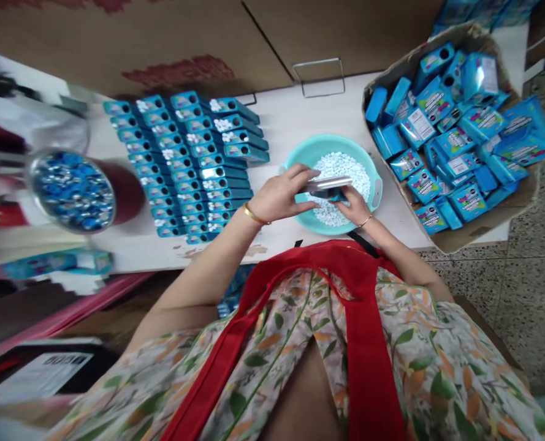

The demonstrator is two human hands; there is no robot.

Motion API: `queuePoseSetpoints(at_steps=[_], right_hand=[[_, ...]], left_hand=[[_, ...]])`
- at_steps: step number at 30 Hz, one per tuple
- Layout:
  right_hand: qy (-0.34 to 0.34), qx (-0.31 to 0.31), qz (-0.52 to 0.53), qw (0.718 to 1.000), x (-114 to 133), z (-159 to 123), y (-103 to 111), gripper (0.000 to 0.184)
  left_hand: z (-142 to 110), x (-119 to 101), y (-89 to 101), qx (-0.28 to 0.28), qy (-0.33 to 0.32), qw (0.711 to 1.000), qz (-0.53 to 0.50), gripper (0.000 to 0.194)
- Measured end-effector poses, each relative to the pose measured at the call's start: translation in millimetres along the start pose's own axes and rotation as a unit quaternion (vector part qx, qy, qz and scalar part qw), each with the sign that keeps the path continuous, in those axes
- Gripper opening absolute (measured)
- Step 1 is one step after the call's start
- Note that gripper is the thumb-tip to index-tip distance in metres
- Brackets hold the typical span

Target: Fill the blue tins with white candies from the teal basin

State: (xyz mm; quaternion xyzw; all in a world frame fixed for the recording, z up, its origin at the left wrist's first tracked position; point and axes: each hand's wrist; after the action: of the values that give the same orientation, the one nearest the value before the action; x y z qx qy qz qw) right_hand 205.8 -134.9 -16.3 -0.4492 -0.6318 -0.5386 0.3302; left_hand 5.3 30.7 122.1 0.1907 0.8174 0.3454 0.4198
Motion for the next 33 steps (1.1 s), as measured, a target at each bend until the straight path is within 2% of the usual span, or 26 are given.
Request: queuePoseSetpoints(at_steps=[2,4,5,7,9,11,13,15,17,19,21,24,26,27,28,30,33], right_hand=[[0.013,0.028,0.007,0.999,18,4,2,0.049],[0.034,0.043,0.008,0.998,31,13,15,0.055],[0.045,0.038,0.004,0.998,33,19,28,0.060],[0.059,-0.024,-0.020,0.998,24,37,67,0.070],[0.051,-0.136,-0.060,0.988,-4,61,117,0.063],[0.034,-0.251,-0.096,0.963,-45,86,168,0.056],[0.044,-0.238,-0.097,0.965,-87,105,211,0.052],[0.087,-0.194,-0.059,0.975,-120,116,239,0.049],[0.089,-0.169,-0.041,0.981,-142,122,250,0.055],[0.034,-0.184,-0.053,0.981,-155,126,248,0.066],[-0.041,-0.210,-0.080,0.974,-162,128,243,0.075],[-0.111,-0.211,-0.126,0.963,-158,126,237,0.076],[-0.147,-0.201,-0.166,0.954,-147,120,236,0.073],[-0.169,-0.202,-0.189,0.946,-140,115,236,0.072],[-0.184,-0.208,-0.203,0.939,-131,109,235,0.071],[-0.179,-0.214,-0.188,0.942,-112,96,231,0.076],[-0.156,-0.246,-0.093,0.952,-83,73,222,0.080]], left_hand=[[3,16,-17.1,-0.003,-0.022,0.999,-0.039,0.050],[2,28,-28.2,-0.016,-0.027,0.997,-0.065,0.039],[-1,35,-30.3,-0.034,-0.022,0.996,-0.073,0.036],[-9,53,-27.8,-0.093,0.008,0.992,-0.080,0.036],[-21,81,-20.6,-0.157,0.070,0.983,-0.066,0.035],[-34,115,-14.7,-0.186,0.152,0.970,-0.045,0.035],[-45,148,-14.8,-0.161,0.229,0.960,-0.031,0.036],[-51,175,-22.0,-0.099,0.282,0.954,-0.027,0.039],[-52,193,-33.3,-0.046,0.316,0.947,-0.027,0.043],[-51,203,-44.3,-0.031,0.343,0.939,-0.028,0.045],[-51,205,-52.1,-0.054,0.369,0.928,-0.025,0.052],[-52,193,-59.3,-0.131,0.402,0.906,-0.017,0.067],[-50,175,-65.4,-0.171,0.391,0.904,-0.026,0.062],[-48,164,-70.0,-0.175,0.369,0.912,-0.039,0.056],[-45,151,-75.8,-0.163,0.336,0.926,-0.057,0.052],[-33,121,-89.6,-0.105,0.249,0.958,-0.100,0.049],[-5,79,-110.6,-0.013,0.147,0.980,-0.133,0.049]])
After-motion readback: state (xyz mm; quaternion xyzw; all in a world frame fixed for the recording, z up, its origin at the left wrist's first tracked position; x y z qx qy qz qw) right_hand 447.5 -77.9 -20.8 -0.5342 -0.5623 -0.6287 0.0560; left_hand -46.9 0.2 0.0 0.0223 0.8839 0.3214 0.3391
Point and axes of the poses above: each hand's wrist, its own z-axis towards the middle knuckle, its own y-axis out of the back of the hand, x = y × z
